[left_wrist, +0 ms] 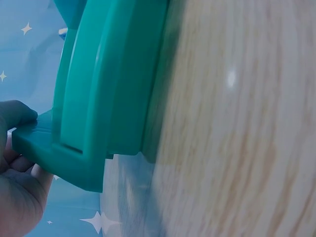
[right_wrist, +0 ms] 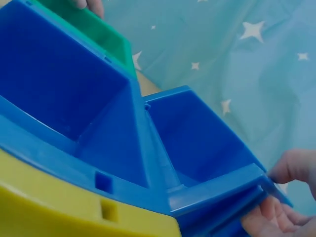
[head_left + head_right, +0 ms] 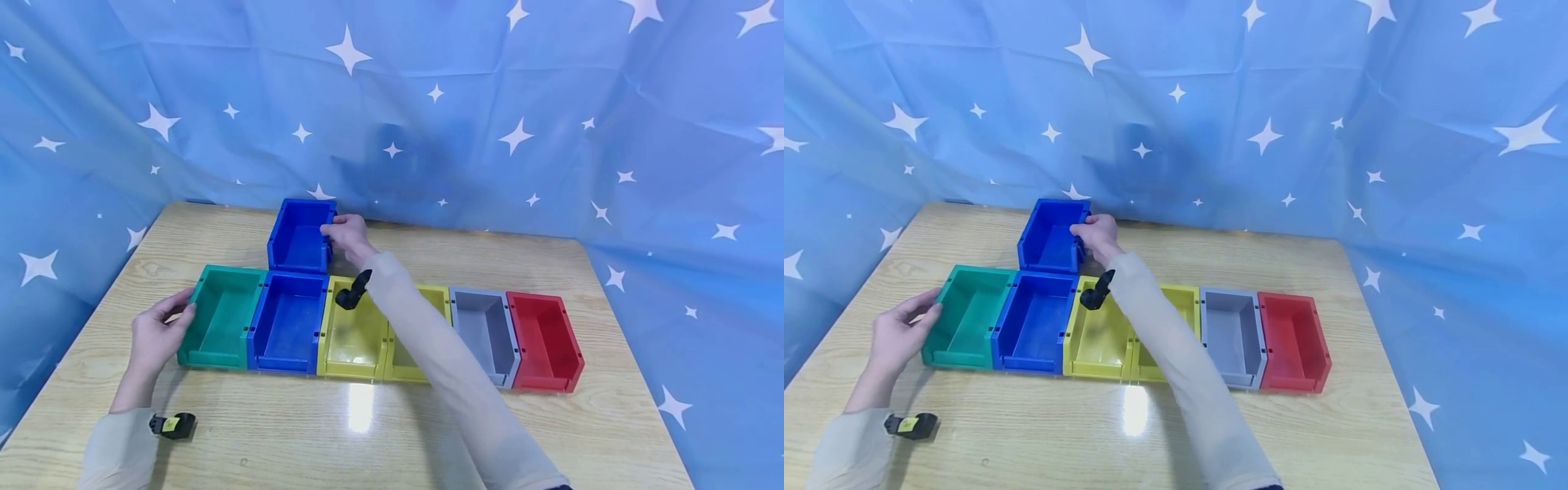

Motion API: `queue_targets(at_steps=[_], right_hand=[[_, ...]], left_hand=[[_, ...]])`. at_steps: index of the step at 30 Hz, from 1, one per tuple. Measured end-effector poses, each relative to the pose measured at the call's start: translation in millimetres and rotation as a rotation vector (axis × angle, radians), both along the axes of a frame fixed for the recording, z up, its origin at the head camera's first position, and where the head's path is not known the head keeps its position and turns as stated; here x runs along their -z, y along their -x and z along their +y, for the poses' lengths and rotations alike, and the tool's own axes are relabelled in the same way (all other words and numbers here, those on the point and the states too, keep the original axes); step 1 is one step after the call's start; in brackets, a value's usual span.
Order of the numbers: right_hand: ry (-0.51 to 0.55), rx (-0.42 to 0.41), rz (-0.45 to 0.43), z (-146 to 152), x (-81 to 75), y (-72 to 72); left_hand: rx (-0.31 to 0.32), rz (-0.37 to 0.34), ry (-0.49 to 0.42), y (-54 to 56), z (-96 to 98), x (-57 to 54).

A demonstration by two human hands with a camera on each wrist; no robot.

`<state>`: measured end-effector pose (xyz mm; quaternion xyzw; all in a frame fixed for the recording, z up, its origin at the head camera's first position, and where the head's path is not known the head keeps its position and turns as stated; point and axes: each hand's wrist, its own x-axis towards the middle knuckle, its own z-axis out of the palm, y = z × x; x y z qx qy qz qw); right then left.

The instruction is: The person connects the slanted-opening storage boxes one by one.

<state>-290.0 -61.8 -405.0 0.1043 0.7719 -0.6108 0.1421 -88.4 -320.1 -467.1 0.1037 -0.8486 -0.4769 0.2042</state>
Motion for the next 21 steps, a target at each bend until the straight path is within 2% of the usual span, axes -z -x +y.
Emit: queue_targets(at_steps=[5,12,21], right_hand=[[0.073,-0.008,0.018,11.9,-10.5,0.0],[0.136,-0.008,0.015,29.7,-30.0,-0.9],[0.147,-0.018,0.022,60.5,-42.3,-2.9]], left_hand=[[0.015,-0.012,0.026,-0.6,-1.0,-2.0],[0.023,-0.005,0.016,-1.0,-0.1,-3.9],[0.011,0.036,0.024,-1.5,1.8,-4.2]])
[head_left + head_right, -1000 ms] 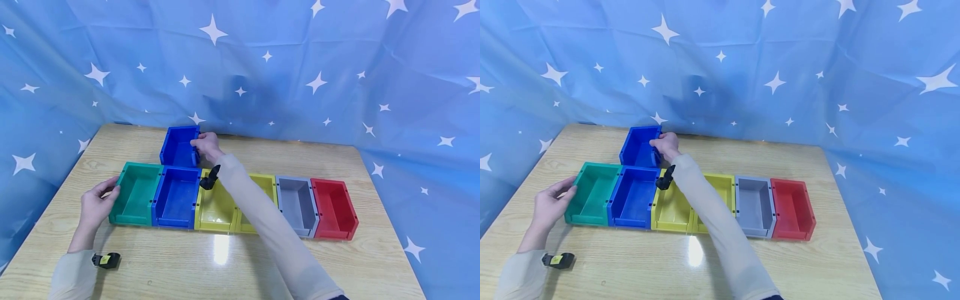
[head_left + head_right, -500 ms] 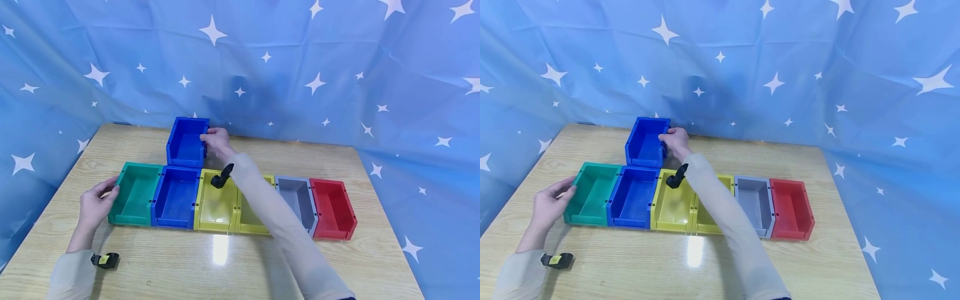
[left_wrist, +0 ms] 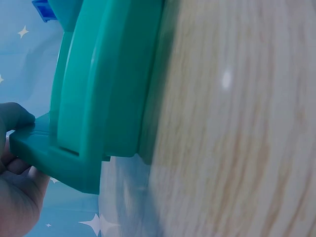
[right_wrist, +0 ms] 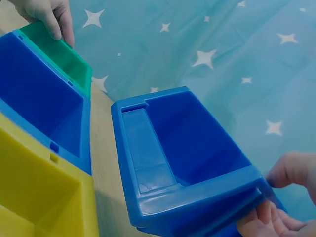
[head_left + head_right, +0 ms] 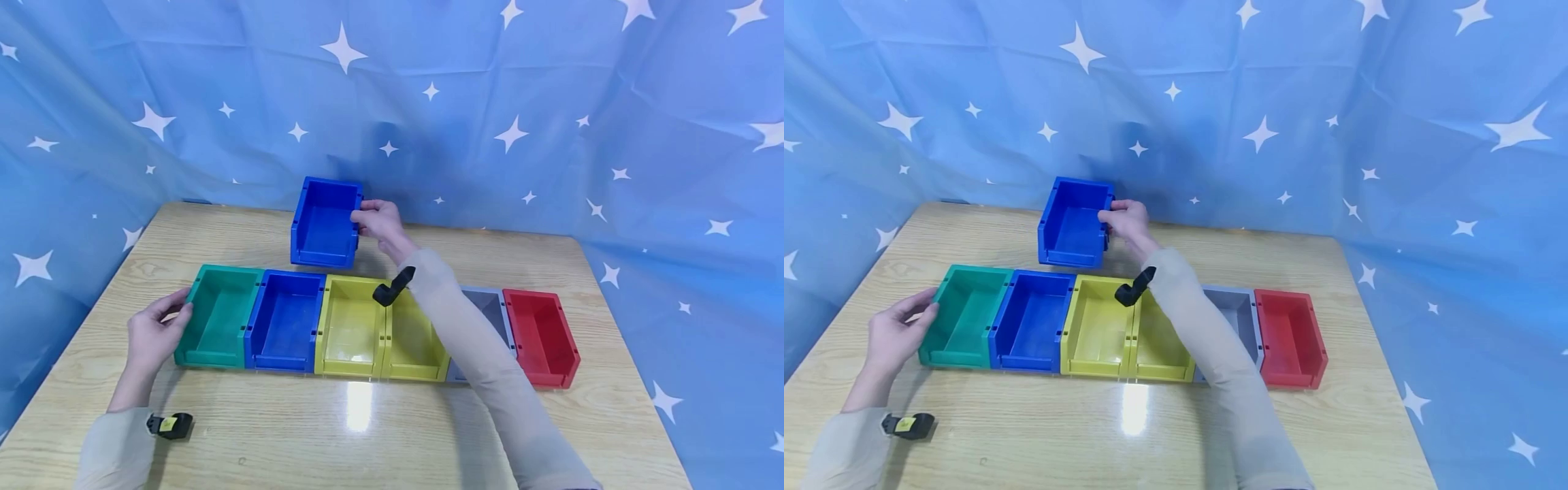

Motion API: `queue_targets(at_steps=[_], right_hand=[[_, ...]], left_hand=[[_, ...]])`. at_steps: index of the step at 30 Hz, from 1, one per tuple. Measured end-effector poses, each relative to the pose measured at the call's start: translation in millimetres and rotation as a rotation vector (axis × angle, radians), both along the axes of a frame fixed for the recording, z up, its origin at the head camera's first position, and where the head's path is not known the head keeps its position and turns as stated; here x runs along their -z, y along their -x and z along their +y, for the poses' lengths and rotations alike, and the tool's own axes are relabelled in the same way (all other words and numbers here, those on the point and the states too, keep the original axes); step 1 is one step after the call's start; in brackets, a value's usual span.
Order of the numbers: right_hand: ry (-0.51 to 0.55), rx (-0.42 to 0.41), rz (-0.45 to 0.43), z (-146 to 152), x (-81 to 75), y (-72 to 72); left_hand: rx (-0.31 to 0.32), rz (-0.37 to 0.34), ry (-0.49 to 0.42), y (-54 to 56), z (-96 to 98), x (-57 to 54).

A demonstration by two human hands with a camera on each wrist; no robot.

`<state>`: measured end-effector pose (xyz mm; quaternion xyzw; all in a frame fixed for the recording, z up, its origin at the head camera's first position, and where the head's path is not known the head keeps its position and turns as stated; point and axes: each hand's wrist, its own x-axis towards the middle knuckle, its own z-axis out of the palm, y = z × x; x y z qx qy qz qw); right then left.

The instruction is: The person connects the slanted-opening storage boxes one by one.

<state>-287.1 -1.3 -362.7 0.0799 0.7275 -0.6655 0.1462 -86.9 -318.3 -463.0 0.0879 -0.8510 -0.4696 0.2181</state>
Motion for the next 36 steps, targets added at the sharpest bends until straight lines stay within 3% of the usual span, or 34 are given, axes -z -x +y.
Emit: queue_targets(at_steps=[5,18,27,34,36], right_hand=[[-0.013,-0.007,0.011,19.6,-6.8,-3.1],[-0.073,-0.017,0.084,68.6,-23.9,-24.5],[-0.078,-0.04,0.097,106.4,-26.0,-47.2],[-0.113,-0.063,0.106,135.2,-27.0,-61.5],[-0.115,-0.066,0.107,144.8,-27.7,-65.4]], left_hand=[[-0.012,0.018,-0.022,1.1,0.3,2.2],[-0.015,-0.033,-0.003,1.4,0.6,-3.3],[-0.038,-0.055,-0.016,-1.3,-18.5,6.9],[-0.044,-0.103,-0.007,-4.2,-24.1,-2.5],[-0.052,-0.123,-0.01,-3.3,-30.4,0.8]])
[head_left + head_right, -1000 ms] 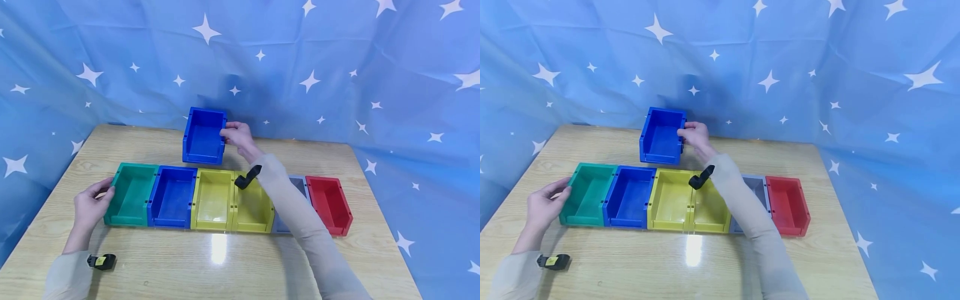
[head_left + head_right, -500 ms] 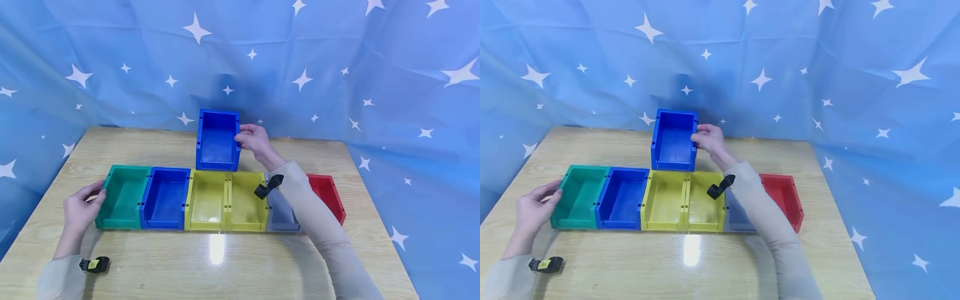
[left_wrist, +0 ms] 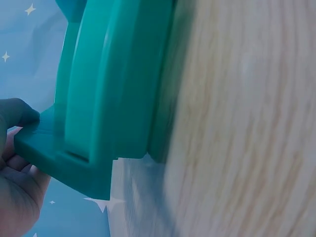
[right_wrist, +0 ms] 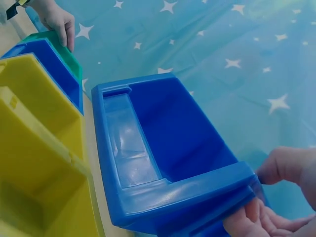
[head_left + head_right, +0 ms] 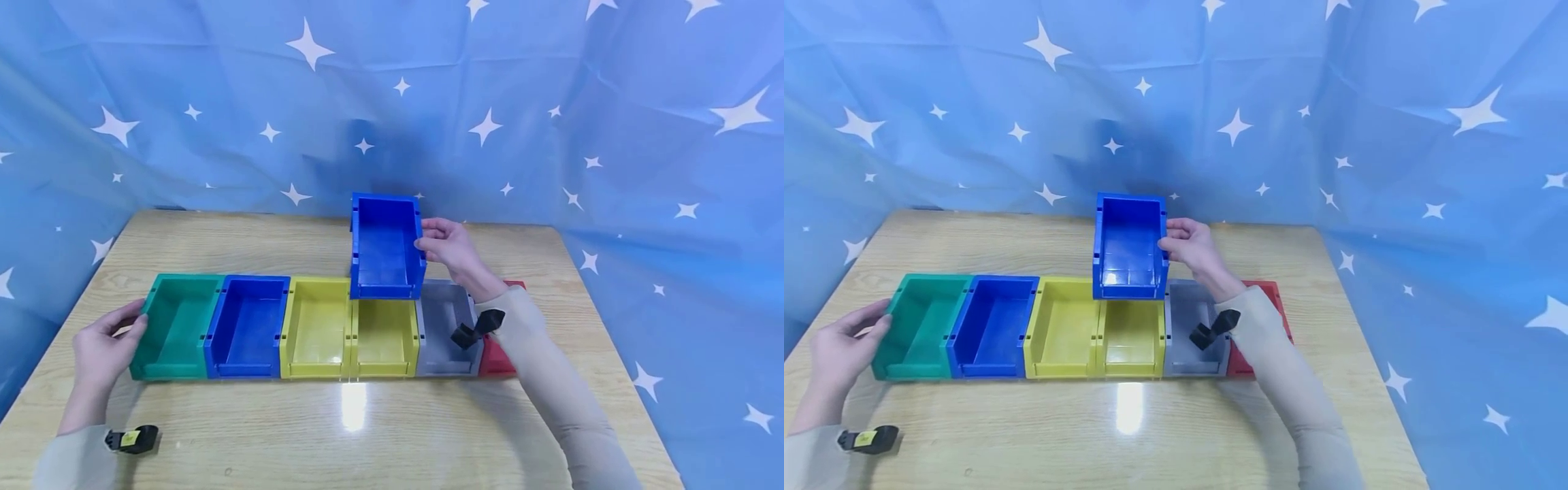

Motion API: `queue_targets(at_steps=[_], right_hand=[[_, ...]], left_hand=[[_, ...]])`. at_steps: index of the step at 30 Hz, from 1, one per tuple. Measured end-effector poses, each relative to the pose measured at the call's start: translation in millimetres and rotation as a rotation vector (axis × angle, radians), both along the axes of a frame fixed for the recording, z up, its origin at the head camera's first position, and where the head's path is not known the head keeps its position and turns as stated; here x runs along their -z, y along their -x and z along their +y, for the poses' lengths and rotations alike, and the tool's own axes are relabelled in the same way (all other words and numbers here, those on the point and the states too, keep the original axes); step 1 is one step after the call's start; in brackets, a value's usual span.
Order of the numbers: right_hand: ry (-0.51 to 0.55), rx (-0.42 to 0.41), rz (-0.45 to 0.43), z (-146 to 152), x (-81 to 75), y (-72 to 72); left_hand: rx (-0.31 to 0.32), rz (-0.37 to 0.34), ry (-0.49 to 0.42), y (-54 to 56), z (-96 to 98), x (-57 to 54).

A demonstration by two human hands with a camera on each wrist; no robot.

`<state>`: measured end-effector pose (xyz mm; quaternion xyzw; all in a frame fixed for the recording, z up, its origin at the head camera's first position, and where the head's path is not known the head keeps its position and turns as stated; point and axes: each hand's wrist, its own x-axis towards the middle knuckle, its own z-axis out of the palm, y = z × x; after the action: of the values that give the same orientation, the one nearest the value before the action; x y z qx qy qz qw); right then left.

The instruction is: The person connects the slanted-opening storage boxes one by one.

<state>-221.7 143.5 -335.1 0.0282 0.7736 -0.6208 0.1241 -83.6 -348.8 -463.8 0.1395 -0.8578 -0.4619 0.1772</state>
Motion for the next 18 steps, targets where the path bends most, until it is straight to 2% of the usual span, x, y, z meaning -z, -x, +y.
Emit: queue_targets(at_steps=[3,6,8,10,14,17,18], right_hand=[[-0.006,-0.006,0.006,15.9,-1.0,-7.0],[-0.021,-0.017,0.015,31.4,-1.0,-13.5],[-0.028,-0.026,0.022,41.1,-0.8,-17.6],[-0.019,-0.033,0.034,50.9,-0.5,-21.9],[0.036,-0.046,0.055,72.7,-1.0,-30.5],[0.061,-0.045,0.061,90.0,-2.4,-37.4],[0.073,-0.041,0.059,95.8,-2.8,-39.8]], left_hand=[[-0.011,-0.003,0.005,3.3,-17.5,16.5],[-0.029,-0.009,-0.006,3.9,-32.3,28.6],[-0.04,-0.025,-0.017,2.3,-35.9,27.0],[-0.059,-0.051,-0.024,-0.1,-34.5,19.1],[-0.152,-0.13,0.032,-3.3,-25.9,6.2],[-0.206,-0.168,0.074,-3.9,-25.2,7.1],[-0.207,-0.173,0.089,-3.3,-28.9,10.8]])
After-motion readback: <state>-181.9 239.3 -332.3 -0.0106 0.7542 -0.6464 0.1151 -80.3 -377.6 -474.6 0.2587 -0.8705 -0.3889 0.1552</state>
